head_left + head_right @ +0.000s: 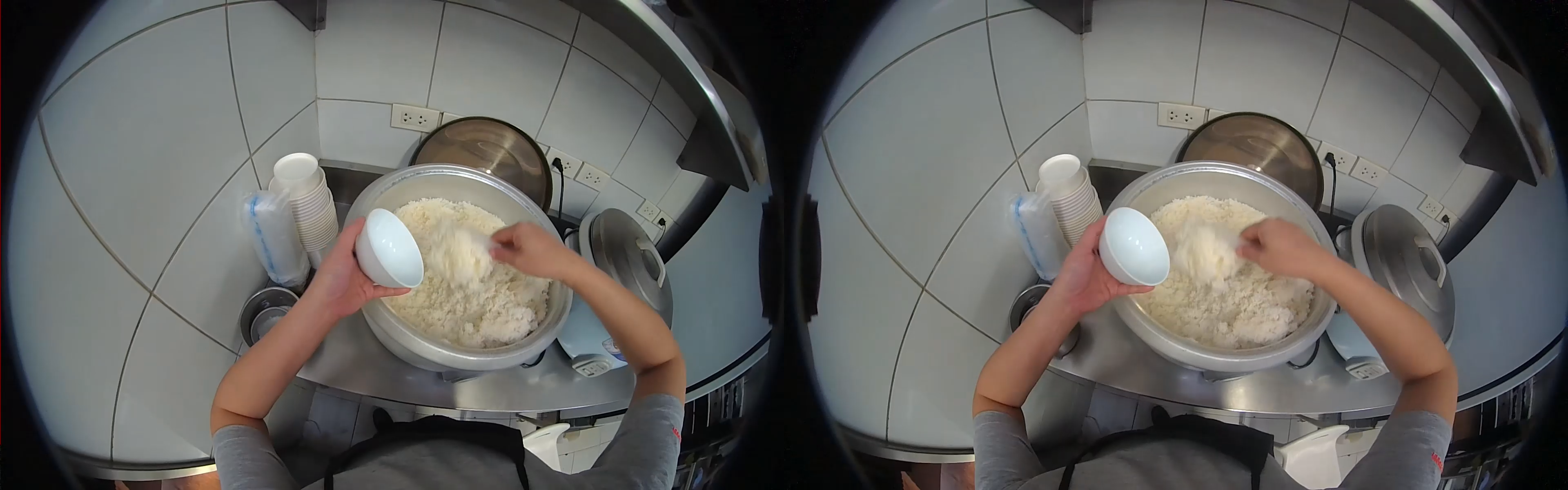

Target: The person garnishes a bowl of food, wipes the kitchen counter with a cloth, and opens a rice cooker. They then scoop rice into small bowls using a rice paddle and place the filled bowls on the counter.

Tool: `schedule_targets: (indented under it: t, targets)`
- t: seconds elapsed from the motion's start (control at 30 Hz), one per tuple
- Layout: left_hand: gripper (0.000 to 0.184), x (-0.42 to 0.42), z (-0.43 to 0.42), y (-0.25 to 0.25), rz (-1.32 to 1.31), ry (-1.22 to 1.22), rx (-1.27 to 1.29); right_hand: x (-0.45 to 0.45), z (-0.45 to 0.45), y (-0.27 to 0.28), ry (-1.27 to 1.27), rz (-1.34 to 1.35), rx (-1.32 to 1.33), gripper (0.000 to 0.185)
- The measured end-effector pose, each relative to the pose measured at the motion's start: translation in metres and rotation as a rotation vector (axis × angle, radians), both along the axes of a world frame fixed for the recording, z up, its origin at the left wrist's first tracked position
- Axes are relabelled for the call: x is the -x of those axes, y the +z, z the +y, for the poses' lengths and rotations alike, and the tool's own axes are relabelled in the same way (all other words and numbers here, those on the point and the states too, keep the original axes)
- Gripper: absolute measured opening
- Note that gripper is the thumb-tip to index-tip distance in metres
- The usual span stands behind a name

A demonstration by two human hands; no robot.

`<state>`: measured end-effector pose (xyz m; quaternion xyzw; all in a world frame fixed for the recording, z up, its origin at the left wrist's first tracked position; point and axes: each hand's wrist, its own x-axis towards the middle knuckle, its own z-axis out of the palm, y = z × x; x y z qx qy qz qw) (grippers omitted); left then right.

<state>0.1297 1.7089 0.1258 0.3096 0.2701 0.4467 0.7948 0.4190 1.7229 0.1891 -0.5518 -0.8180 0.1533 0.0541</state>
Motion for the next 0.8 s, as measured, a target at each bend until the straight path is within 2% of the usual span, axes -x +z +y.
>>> schedule_targets:
  t: [0.07,0.17,0.27,0.37,0.47,0.57,0.67,0.8]
  targets:
    - [0.052,-0.019,0.011,-0.006,-0.033,0.002,0.042,0.015,0.001,0.028,-0.007,-0.096,-0.140,0.017]
    - [0.052,-0.049,0.026,-0.014,-0.167,0.014,0.063,0.032,0.009,0.022,0.098,-0.135,-0.293,0.015]
    - [0.053,-0.060,0.040,-0.017,-0.267,0.060,0.074,0.040,0.012,0.014,0.156,-0.243,-0.487,0.029]
    - [0.055,-0.056,0.049,-0.011,-0.281,0.057,0.059,0.031,0.030,0.018,0.096,-0.161,-0.550,0.034]
    - [0.055,-0.046,0.054,-0.010,-0.278,0.044,0.036,0.014,0.071,0.021,-0.136,-0.216,-0.436,0.030]
    - [0.056,-0.036,0.056,-0.007,-0.284,0.040,-0.002,-0.006,0.121,-0.019,-0.166,-0.634,-0.441,0.026]
    - [0.057,-0.027,0.057,-0.003,-0.287,0.049,-0.028,-0.019,0.172,-0.077,-0.083,-0.751,-0.685,0.024]
    - [0.058,-0.013,0.049,0.006,-0.286,0.095,-0.042,0.007,0.188,-0.109,0.104,-0.757,-0.660,0.017]
